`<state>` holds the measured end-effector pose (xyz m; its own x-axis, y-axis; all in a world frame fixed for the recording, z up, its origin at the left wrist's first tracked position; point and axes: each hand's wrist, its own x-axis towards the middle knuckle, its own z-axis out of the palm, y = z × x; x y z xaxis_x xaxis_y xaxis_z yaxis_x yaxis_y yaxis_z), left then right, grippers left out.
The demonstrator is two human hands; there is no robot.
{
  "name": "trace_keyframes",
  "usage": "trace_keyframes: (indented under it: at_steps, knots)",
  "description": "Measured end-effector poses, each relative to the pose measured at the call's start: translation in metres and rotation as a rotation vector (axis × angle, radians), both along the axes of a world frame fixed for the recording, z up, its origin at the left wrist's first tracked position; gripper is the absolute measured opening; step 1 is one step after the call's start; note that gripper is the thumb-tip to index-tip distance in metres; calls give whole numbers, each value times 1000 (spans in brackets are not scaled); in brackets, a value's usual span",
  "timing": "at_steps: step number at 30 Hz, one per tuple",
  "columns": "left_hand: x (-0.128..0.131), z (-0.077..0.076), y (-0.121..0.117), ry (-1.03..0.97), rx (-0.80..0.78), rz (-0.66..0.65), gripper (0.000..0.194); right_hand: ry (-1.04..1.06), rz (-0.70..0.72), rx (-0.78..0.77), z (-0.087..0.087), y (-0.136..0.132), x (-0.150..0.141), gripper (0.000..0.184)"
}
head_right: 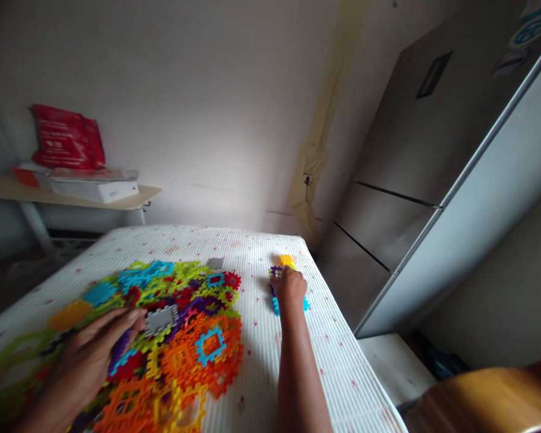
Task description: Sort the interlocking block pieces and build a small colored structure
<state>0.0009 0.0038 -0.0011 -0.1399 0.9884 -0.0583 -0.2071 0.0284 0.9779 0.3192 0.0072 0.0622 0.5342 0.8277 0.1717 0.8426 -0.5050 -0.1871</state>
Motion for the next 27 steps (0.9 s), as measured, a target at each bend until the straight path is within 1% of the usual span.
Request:
trace_keyframes:
  at_steps: [1,3,7,12,17,21,27]
  knots:
    - [1,1,-1,10,1,3,51,6,-41,-23,-4,0,10,33]
    - [2,4,-3,32,8,9,50,19,-87,-55,-13,0,21,34]
    - [4,5,-4,51,15,18,46,18,-88,-67,-24,5,18,35]
    - [3,1,-2,36,14,20,46,5,-70,-67,-30,10,8,37]
    - [0,-5,0,-12,-2,-3,42,0,-65,-85,-34,10,9,36]
    - [-1,-11,2,-15,8,11,42,-1,-56,-93,-37,10,11,34]
    - [1,-10,1,29,61,25,39,8,-62,-111,-39,13,12,38]
